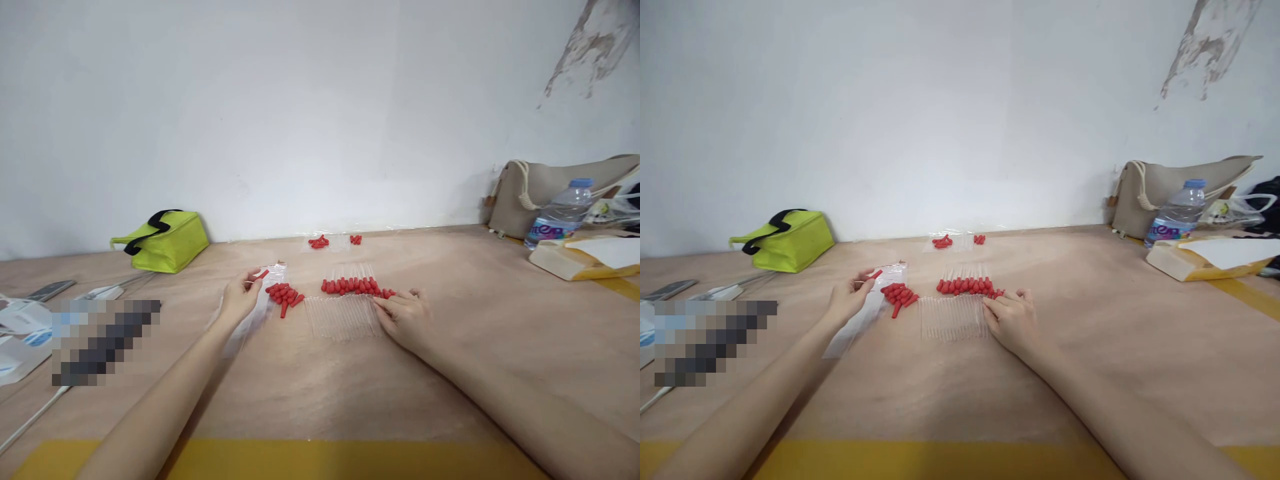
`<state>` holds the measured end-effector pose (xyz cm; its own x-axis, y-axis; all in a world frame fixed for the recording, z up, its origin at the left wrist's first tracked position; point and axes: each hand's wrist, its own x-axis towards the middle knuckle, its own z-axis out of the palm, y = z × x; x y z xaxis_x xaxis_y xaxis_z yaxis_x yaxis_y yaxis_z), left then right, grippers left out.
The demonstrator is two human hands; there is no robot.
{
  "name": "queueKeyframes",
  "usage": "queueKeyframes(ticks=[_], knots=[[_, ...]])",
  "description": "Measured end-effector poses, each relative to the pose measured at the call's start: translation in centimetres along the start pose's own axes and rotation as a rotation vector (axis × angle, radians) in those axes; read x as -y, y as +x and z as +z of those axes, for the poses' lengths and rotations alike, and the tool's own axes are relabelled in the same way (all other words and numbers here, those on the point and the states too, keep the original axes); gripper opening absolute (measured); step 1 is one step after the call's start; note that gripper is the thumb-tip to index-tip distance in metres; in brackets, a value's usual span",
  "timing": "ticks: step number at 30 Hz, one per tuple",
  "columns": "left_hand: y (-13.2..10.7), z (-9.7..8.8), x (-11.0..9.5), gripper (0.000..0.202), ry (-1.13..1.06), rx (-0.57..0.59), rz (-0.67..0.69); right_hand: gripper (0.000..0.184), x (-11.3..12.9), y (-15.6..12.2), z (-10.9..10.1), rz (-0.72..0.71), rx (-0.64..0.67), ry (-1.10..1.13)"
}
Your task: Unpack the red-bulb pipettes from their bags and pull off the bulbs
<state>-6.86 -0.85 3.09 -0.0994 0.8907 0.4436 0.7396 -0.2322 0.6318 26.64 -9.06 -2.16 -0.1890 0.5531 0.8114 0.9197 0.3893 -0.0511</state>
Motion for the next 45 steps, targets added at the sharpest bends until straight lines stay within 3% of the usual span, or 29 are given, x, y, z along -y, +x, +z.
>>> queueKeyframes(ticks=[7,14,18,22,27,31,34,39,45], knots=[[3.0,1.7,2.3,0.032,0.125,0.126,-0.007,0.018,1.2,0.5,-0.2,-0.01,0.094,-0.009],[2.8,1.9,1.9,0.029,0.204,0.151,0.004,0.024,1.8,0.6,-0.7,0.006,0.213,0.057],[2.2,1.3,0.3,0.03,0.288,0.032,0.025,0.031,1.9,0.6,-0.9,0.0,0.255,0.061],[1.1,1.7,-2.6,0.021,0.362,-0.096,0.223,0.033,1.9,0.6,-1.1,-0.007,0.271,0.063],[-1.1,4.4,-7.0,0.016,0.324,0.124,0.528,0.033,1.8,0.5,-1.2,0.002,0.289,0.087],[-1.8,7.2,-8.6,0.021,0.335,0.251,0.622,0.033,1.8,0.5,-1.3,0.024,0.282,0.099],[-1.5,8.7,-8.8,0.027,0.321,0.32,0.617,0.029,1.6,0.4,-1.2,0.053,0.25,0.105],[-1.0,9.2,-8.6,0.016,0.283,0.326,0.558,0.024,1.3,0.5,-1.0,0.097,0.184,0.126],[-2.3,7.3,-7.9,0.03,0.12,0.086,0.387,0.025,0.8,0.4,-0.6,0.171,0.133,0.11]])
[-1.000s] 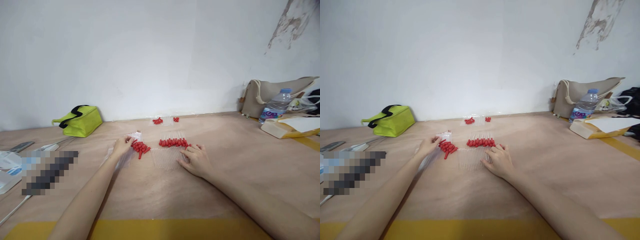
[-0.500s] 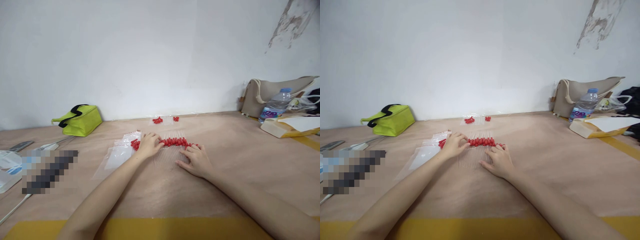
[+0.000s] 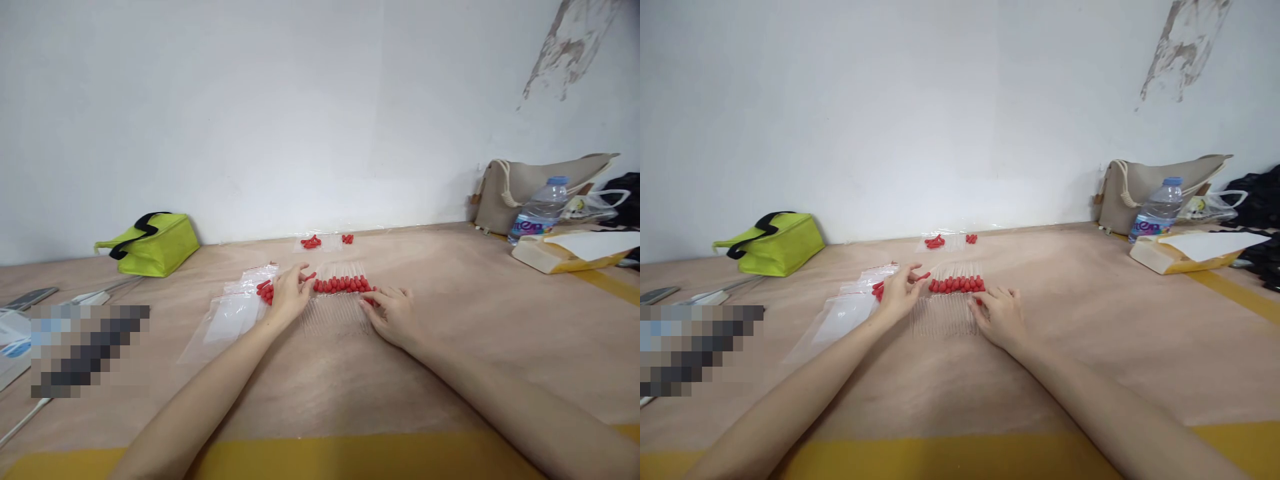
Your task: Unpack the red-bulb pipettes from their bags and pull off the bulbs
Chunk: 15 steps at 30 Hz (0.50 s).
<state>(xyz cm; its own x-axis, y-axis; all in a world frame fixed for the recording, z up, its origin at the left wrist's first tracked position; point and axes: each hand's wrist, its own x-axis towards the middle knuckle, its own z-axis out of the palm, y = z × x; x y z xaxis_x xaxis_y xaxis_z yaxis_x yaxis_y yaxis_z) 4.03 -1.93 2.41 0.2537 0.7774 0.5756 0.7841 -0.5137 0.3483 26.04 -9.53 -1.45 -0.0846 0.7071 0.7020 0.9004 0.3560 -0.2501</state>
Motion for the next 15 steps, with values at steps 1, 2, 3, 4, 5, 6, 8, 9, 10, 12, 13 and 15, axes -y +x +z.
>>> queueKeyframes(ticks=[1,2,3,4,5,6,8,9,10,12,13,15], knots=[[-0.6,-0.4,0.1,0.03,-0.054,-0.034,-0.011,0.024,-0.1,0.0,0.1,0.008,-0.012,0.004],[-1.4,-0.8,0.3,0.03,-0.109,-0.049,-0.004,0.025,-0.1,0.0,0.2,0.008,-0.027,0.013],[-2.2,-1.2,0.4,0.029,-0.159,-0.041,0.02,0.027,-0.1,0.0,0.3,0.001,-0.046,0.024],[-3.0,-1.5,0.5,0.027,-0.204,-0.025,0.052,0.031,-0.1,0.0,0.3,-0.018,-0.066,0.033],[-3.9,-1.8,0.5,0.025,-0.241,-0.003,0.087,0.037,0.1,0.1,0.2,-0.049,-0.077,0.037],[-4.6,-1.9,0.5,0.023,-0.27,0.009,0.119,0.043,0.2,0.1,0.1,-0.089,-0.08,0.036],[-6.0,-2.1,0.3,0.019,-0.297,0.022,0.173,0.047,0.6,0.1,-0.2,-0.19,-0.045,0.027],[-6.4,-2.2,0.2,0.018,-0.297,0.022,0.194,0.045,0.8,0.1,-0.4,-0.244,-0.019,0.026],[-6.8,-2.2,0.0,0.018,-0.297,0.022,0.209,0.041,1.0,0.1,-0.5,-0.296,0.008,0.029],[-7.2,-2.2,-0.4,0.018,-0.301,0.035,0.234,0.031,1.3,0.1,-0.5,-0.377,0.035,0.034],[-7.3,-2.1,-0.5,0.019,-0.306,0.044,0.241,0.027,1.4,0.0,-0.5,-0.407,0.04,0.034],[-7.3,-2.1,-0.8,0.021,-0.312,0.044,0.253,0.02,1.5,-0.1,-0.3,-0.447,0.032,0.035]])
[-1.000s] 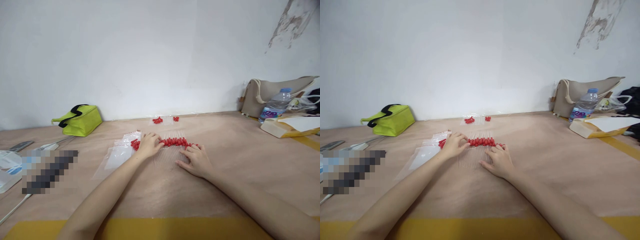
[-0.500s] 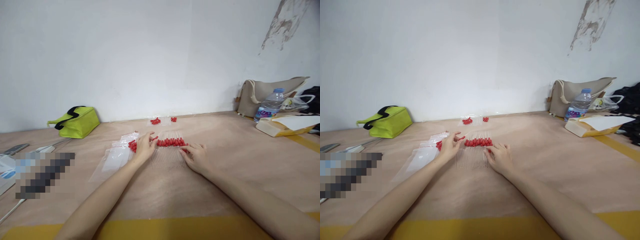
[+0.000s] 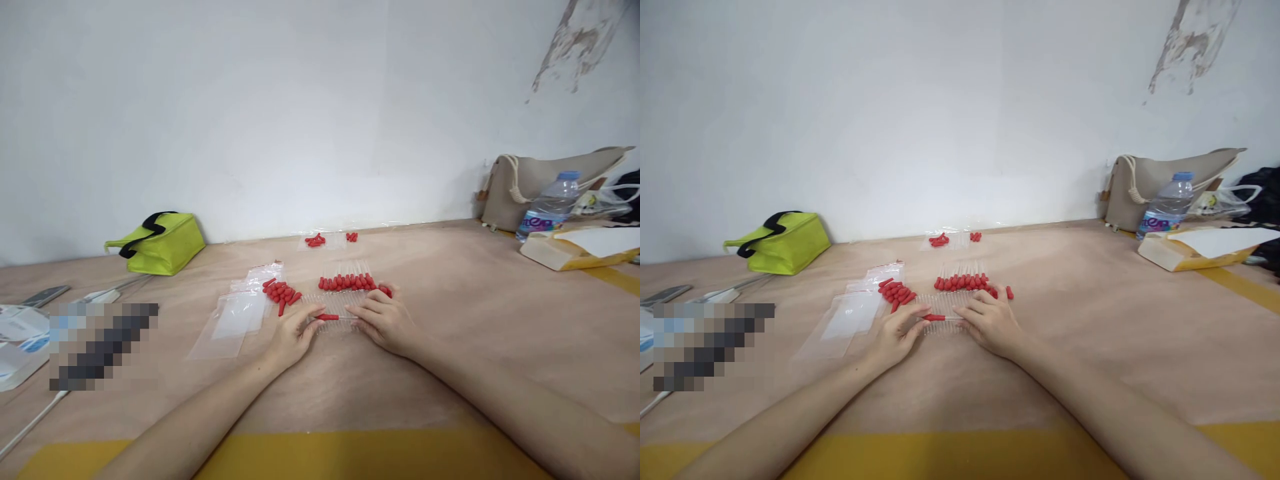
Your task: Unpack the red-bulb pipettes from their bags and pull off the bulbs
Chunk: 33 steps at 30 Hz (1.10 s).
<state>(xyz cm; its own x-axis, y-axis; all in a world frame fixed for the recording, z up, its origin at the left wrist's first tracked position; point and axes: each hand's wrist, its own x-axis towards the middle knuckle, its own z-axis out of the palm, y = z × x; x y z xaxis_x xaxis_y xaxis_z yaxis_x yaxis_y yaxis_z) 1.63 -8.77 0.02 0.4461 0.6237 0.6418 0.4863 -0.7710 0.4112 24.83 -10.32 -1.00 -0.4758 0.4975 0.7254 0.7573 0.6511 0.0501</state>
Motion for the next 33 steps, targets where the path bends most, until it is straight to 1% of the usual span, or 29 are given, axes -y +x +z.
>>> queueKeyframes(ticks=[2,5,8,12,17,21,24,26,28,31,33], knots=[[0.1,0.1,-0.2,0.024,0.005,0.026,0.022,0.017,0.2,0.0,0.2,-0.016,-0.011,-0.001],[0.3,0.2,-0.5,0.026,0.034,0.119,0.071,0.018,0.6,0.0,0.4,-0.018,-0.008,0.001],[0.5,0.3,-0.6,0.02,0.116,0.171,0.11,0.018,1.0,0.2,0.4,-0.036,-0.001,0.009],[0.3,0.3,-0.3,0.019,0.215,0.202,0.136,0.02,1.1,0.1,0.2,-0.055,-0.001,0.026],[0.1,0.1,-0.6,0.02,0.24,0.249,0.206,0.022,1.0,-0.2,-0.2,-0.073,-0.002,0.043],[0.2,0.0,-1.0,0.02,0.244,0.249,0.23,0.022,1.3,-0.2,-0.5,-0.082,-0.013,0.049],[-0.1,-0.2,-0.6,0.019,0.228,0.238,0.246,0.022,0.9,-0.5,-0.7,-0.08,-0.004,0.049],[-0.2,-0.5,0.0,0.017,0.199,0.179,0.226,0.022,0.1,-0.8,-0.7,-0.051,-0.007,0.056],[-0.2,-1.0,0.7,0.016,0.146,0.047,0.16,0.02,-1.0,-1.1,-0.6,0.035,-0.037,0.06],[0.5,-2.1,1.7,0.018,0.099,-0.19,0.007,0.019,-2.2,-1.0,-0.1,0.225,-0.125,0.055],[1.3,-3.0,2.6,0.022,0.138,-0.303,-0.12,0.019,-2.2,-0.4,0.3,0.302,-0.15,0.06]])
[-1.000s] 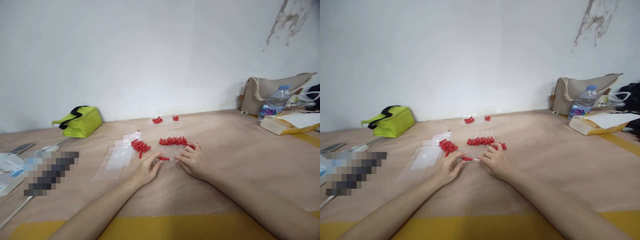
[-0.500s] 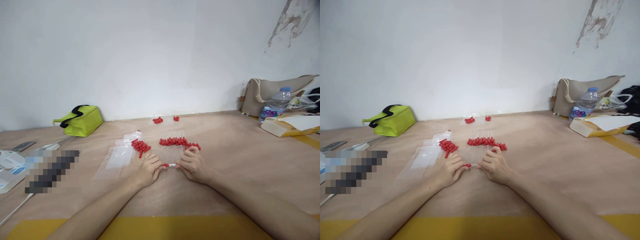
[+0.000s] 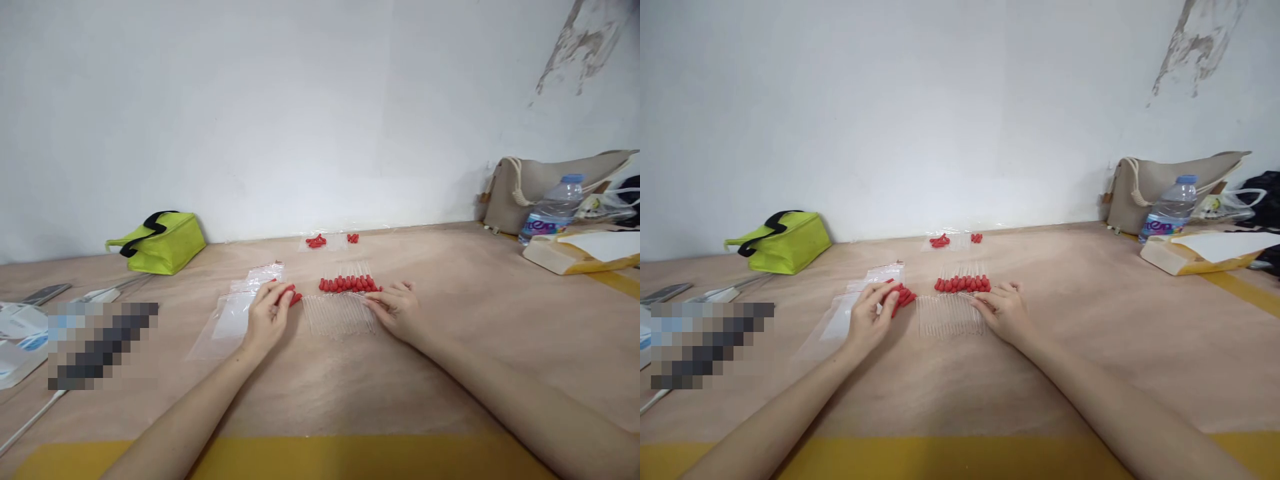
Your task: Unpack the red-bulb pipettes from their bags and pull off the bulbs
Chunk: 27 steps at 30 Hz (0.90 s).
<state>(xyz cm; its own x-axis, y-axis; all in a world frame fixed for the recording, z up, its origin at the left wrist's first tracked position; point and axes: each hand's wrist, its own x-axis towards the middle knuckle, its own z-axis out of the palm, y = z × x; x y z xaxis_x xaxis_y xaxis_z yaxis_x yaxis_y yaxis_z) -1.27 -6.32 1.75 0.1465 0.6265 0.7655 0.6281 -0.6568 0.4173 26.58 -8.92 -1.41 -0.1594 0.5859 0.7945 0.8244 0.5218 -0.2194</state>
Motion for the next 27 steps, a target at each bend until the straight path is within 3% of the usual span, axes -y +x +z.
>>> queueKeyframes(ticks=[4,7,13,18,23,27], knots=[[2.4,-1.2,3.0,0.029,0.097,-0.092,-0.298,0.02,1.6,0.7,0.7,0.039,0.071,-0.057],[4.0,-2.0,5.7,0.033,0.044,0.022,-0.413,0.02,2.4,0.8,0.9,0.036,0.094,-0.154],[5.9,-1.9,8.4,0.03,0.175,0.15,-0.404,0.019,2.6,0.7,1.2,0.037,0.163,-0.212],[5.2,-0.8,9.5,0.031,0.192,0.195,-0.425,0.02,3.2,0.7,0.8,0.061,0.241,-0.135],[4.4,-0.4,9.9,0.039,0.216,0.208,-0.405,0.04,3.3,0.7,0.8,0.032,0.285,-0.11],[4.7,-0.6,8.8,0.033,0.257,0.129,-0.399,0.057,3.1,0.7,1.0,0.014,0.314,-0.096]])
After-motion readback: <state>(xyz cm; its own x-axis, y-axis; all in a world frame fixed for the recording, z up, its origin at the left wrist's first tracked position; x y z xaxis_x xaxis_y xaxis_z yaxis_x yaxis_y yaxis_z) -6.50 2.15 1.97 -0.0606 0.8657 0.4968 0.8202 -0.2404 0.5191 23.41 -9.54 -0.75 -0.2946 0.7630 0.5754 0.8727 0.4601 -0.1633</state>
